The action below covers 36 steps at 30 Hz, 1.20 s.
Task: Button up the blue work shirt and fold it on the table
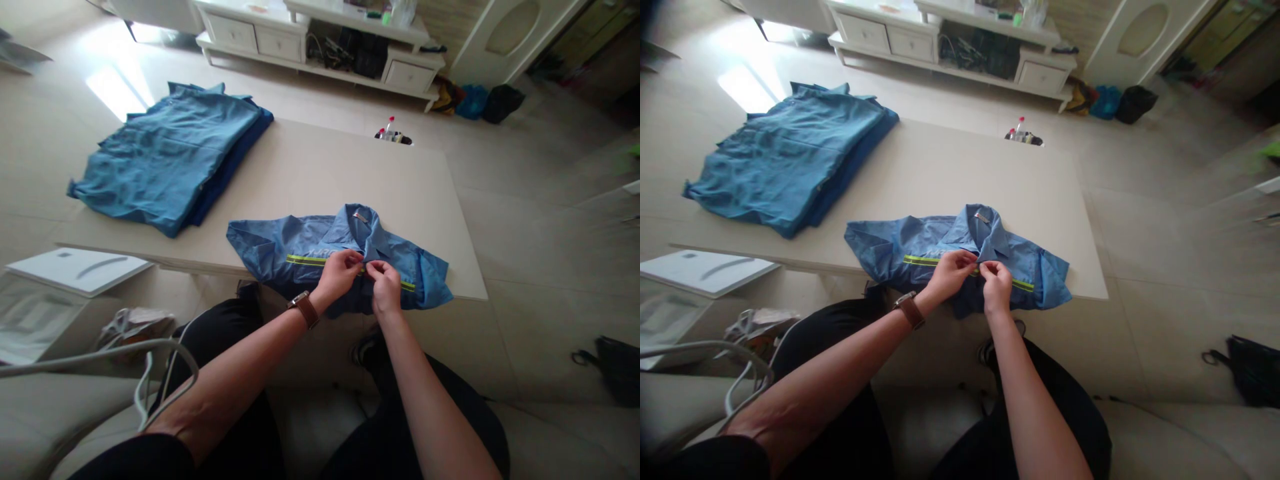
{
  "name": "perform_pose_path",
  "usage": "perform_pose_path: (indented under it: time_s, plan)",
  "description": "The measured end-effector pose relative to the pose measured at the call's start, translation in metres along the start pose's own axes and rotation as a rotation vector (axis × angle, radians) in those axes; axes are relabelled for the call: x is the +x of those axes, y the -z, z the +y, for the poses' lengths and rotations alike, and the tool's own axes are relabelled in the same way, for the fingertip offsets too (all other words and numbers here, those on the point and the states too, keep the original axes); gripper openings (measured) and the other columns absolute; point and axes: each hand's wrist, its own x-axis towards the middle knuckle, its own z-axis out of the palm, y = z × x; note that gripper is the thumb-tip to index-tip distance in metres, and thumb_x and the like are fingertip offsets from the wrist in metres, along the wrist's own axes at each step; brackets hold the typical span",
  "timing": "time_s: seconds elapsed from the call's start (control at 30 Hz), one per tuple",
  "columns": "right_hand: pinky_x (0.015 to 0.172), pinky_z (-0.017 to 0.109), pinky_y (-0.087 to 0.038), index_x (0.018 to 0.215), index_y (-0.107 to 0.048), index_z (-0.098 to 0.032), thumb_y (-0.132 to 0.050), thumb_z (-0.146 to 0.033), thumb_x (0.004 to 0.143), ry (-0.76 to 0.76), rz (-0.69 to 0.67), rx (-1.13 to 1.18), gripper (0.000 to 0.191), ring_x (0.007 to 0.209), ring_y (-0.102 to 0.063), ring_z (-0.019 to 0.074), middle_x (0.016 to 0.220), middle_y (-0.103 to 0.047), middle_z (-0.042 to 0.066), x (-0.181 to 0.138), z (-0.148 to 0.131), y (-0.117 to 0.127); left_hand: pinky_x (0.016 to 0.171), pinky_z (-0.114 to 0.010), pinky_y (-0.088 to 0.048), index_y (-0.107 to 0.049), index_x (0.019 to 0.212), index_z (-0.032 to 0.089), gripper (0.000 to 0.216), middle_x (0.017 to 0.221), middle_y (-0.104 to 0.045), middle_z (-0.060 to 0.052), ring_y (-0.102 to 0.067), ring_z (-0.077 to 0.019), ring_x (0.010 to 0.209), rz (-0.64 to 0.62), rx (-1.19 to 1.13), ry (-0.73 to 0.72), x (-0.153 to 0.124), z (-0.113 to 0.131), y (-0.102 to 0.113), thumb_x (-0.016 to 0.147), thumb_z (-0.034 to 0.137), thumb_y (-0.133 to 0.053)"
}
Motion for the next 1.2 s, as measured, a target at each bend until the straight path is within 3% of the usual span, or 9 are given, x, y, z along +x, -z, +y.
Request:
perform_pose_path:
  time_s: [0.17, 0.3, 0.43, 0.57, 0.63, 0.7, 0.77, 0.9, 1.2]
  plan:
    - [0.06, 0.026, -0.055, 0.074, -0.068, -0.02, -0.084, -0.02, 0.064, -0.347, -0.117, 0.341, 0.019, 0.065, -0.063, 0.014, 0.07, -0.069, 0.0, 0.008, 0.014, 0.005, 0.084, -0.031, -0.054, -0.072, 0.093, 0.017, 0.021, 0.091, -0.074, -0.006, -0.067, -0.0173, 0.085, -0.046, 0.404, -0.263, -0.009, 0.006, 0.005, 0.085, 0.004, -0.057]
    - [0.061, 0.029, -0.057, 0.078, -0.068, -0.02, -0.085, -0.027, 0.068, -0.289, -0.155, 0.314, 0.021, 0.065, -0.064, 0.0155, 0.072, -0.07, 0.001, 0.014, 0.033, 0.009, 0.089, -0.034, -0.055, -0.069, 0.105, 0.016, 0.024, 0.096, -0.073, -0.008, -0.068, -0.0194, 0.091, -0.084, 0.518, -0.259, -0.008, 0.004, 0.01, 0.086, 0.007, -0.058]
    - [0.073, 0.036, -0.059, 0.082, -0.064, -0.021, -0.075, -0.054, 0.075, -0.027, -0.052, -0.082, 0.036, 0.075, -0.067, 0.0199, 0.077, -0.069, 0.003, 0.02, 0.046, 0.004, 0.109, -0.049, -0.049, -0.058, 0.138, 0.016, 0.05, 0.133, -0.065, -0.018, -0.058, -0.0316, 0.128, -0.016, 0.793, -0.189, -0.006, -0.003, 0.028, 0.089, 0.022, -0.061]
    - [0.107, 0.054, -0.048, 0.09, -0.069, -0.021, -0.069, -0.057, 0.078, 0.148, 0.039, -0.324, 0.039, 0.119, -0.06, 0.0327, 0.111, -0.071, 0.014, 0.02, 0.04, 0.013, 0.125, -0.066, -0.023, -0.04, 0.159, 0.031, 0.061, 0.171, -0.029, -0.008, -0.018, -0.0401, 0.159, -0.039, 1.077, 0.015, -0.006, -0.024, 0.063, 0.1, 0.043, -0.047]
    - [0.119, 0.06, -0.032, 0.115, -0.071, -0.023, -0.058, -0.052, 0.088, 0.259, 0.067, -0.644, 0.041, 0.147, -0.038, 0.0362, 0.146, -0.058, 0.016, 0.02, 0.041, 0.026, 0.128, -0.063, -0.017, -0.032, 0.162, 0.035, 0.065, 0.175, -0.018, -0.002, -0.008, -0.0366, 0.162, -0.08, 1.131, 0.04, -0.001, -0.036, 0.082, 0.101, 0.054, -0.041]
    - [0.119, 0.062, -0.03, 0.142, -0.059, -0.028, -0.043, -0.046, 0.098, 0.292, 0.053, -1.079, 0.051, 0.156, -0.024, 0.0356, 0.163, -0.043, 0.01, 0.026, 0.048, 0.04, 0.128, -0.066, -0.012, -0.027, 0.163, 0.04, 0.068, 0.175, -0.013, 0.002, -0.004, -0.0349, 0.162, -0.097, 1.161, 0.044, 0.011, -0.045, 0.1, 0.1, 0.062, -0.039]
    - [0.119, 0.057, -0.031, 0.154, -0.048, -0.033, -0.035, -0.046, 0.102, 0.353, 0.02, -1.32, 0.055, 0.158, -0.02, 0.0322, 0.168, -0.037, 0.004, 0.041, 0.058, 0.048, 0.124, -0.075, -0.006, -0.025, 0.163, 0.044, 0.071, 0.174, -0.013, 0.004, -0.003, -0.0364, 0.162, -0.107, 1.186, 0.029, 0.027, -0.049, 0.113, 0.097, 0.068, -0.04]
    - [0.118, 0.053, -0.031, 0.156, -0.044, -0.038, -0.032, -0.048, 0.103, 0.449, 0.009, -1.449, 0.055, 0.158, -0.022, 0.0289, 0.168, -0.037, 0.0, 0.092, 0.061, 0.04, 0.118, -0.083, -0.001, -0.027, 0.161, 0.045, 0.072, 0.174, -0.017, 0.002, -0.006, -0.0376, 0.162, -0.073, 1.228, -0.072, 0.07, -0.047, 0.125, 0.096, 0.072, -0.038]
    - [0.117, 0.053, -0.031, 0.153, -0.047, -0.04, -0.036, -0.053, 0.103, 0.471, 0.0, -1.401, 0.053, 0.156, -0.027, 0.0262, 0.166, -0.041, -0.001, 0.253, 0.011, -0.033, 0.116, -0.086, -0.006, -0.034, 0.16, 0.04, 0.068, 0.172, -0.026, -0.003, -0.014, -0.0415, 0.159, -0.005, 1.262, -0.177, 0.234, -0.025, 0.135, 0.098, 0.068, -0.035]
